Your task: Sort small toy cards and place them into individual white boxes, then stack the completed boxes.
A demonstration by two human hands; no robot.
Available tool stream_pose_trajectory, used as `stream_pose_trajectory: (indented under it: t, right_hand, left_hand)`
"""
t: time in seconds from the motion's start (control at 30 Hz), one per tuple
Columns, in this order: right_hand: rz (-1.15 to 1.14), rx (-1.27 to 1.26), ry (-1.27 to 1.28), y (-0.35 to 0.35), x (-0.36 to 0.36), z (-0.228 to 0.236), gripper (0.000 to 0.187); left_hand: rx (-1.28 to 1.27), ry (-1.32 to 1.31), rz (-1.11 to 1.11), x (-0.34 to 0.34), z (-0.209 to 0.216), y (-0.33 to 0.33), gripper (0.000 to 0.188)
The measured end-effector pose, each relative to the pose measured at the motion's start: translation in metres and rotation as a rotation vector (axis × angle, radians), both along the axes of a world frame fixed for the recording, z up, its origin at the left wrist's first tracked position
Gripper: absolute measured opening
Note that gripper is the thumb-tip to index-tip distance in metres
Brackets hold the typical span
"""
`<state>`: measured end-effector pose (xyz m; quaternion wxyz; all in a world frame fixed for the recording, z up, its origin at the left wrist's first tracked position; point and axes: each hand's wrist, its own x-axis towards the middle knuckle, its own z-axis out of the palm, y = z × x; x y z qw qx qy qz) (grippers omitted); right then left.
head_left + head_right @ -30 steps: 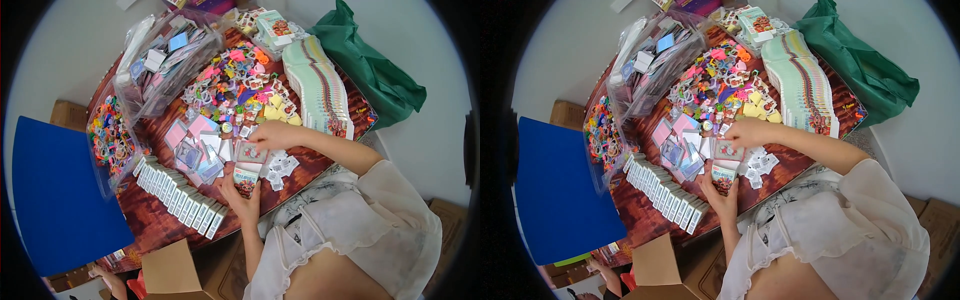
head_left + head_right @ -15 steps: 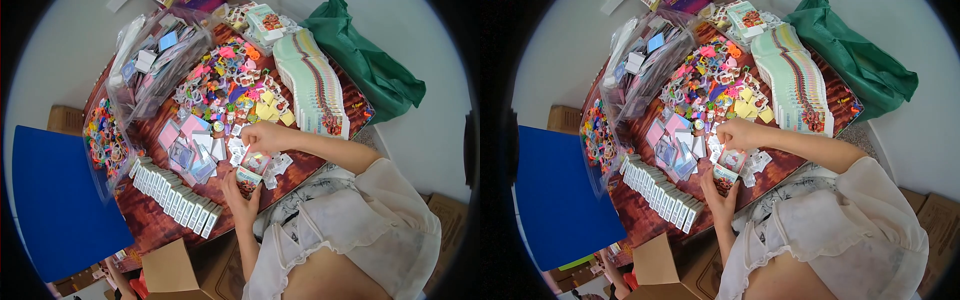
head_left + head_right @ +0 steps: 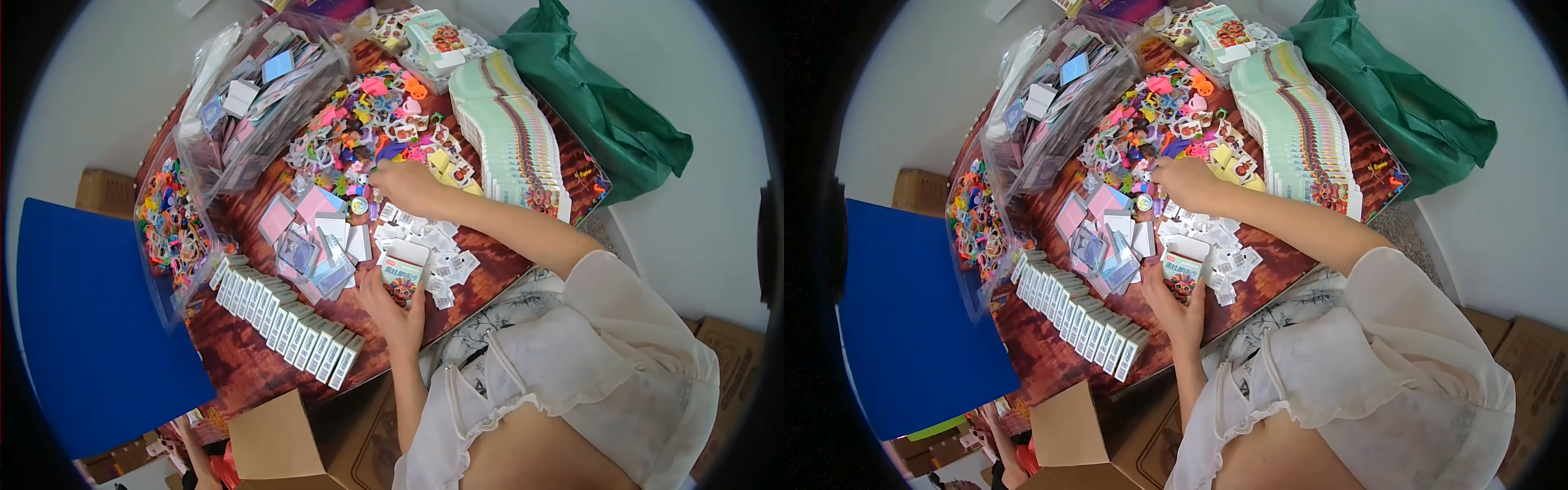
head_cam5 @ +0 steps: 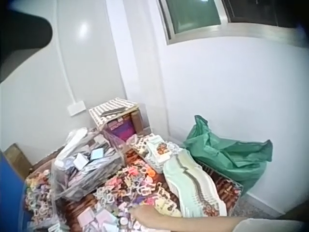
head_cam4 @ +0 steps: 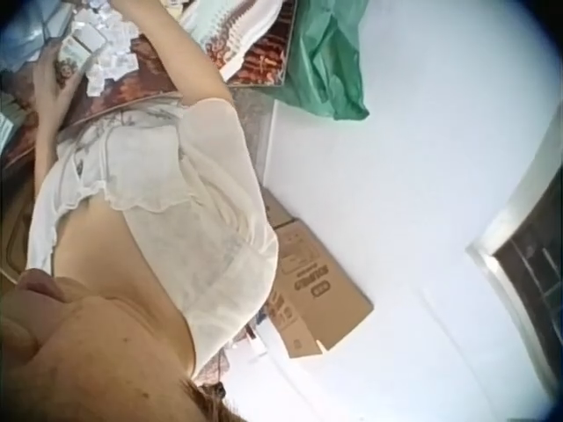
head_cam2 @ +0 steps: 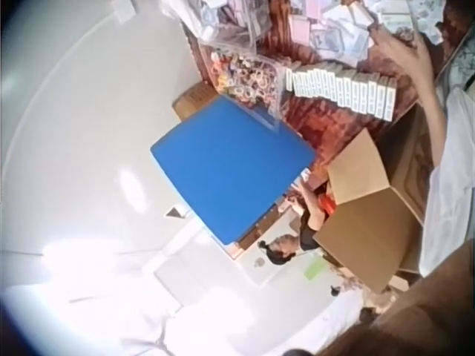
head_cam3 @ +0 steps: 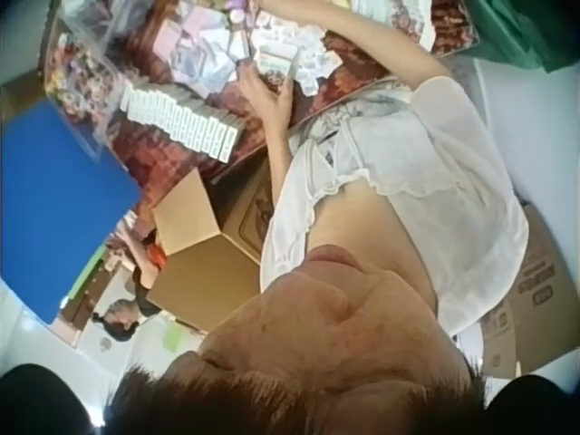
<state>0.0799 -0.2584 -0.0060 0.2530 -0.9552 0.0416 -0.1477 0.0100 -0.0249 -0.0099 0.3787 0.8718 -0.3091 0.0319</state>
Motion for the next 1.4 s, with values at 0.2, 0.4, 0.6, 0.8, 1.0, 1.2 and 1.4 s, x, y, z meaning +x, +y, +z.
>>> stream_pose_trajectory:
  t: [0.2,0.4,0.6,0.8,1.0,1.2,1.4]
  right_hand:
    - [0.000,0.097,-0.013,0.006,0.001,0.000,0.010]
    - [0.049,0.669,0.142,0.000,-0.026,0.009,0.015]
    - [0.300,0.582,0.304,0.042,-0.056,0.017,0.010]
    - [0.053,0.111,-0.079,0.042,-0.020,0.005,0.017]
    - [0.051,0.159,-0.109,0.029,-0.022,-0.003,0.024]
    - [0.240,0.323,-0.088,0.050,-0.070,0.010,0.020]
    - [0.380,0.549,0.118,0.048,-0.077,0.012,0.045]
  left_hand:
    - [0.016,-0.014,-0.008,0.000,-0.001,0.001,0.075]
    - [-0.032,0.080,0.036,0.000,0.000,0.001,0.074]
    - [-0.079,0.144,0.022,0.001,0.000,0.003,0.076]
    - [-0.064,0.077,0.025,0.001,-0.002,0.002,0.076]
    - [-0.015,0.024,0.073,-0.001,-0.004,0.001,0.074]
    - [-0.028,0.021,0.079,0.001,-0.005,0.003,0.073]
    - [0.001,0.056,0.021,0.002,-0.004,0.004,0.078]
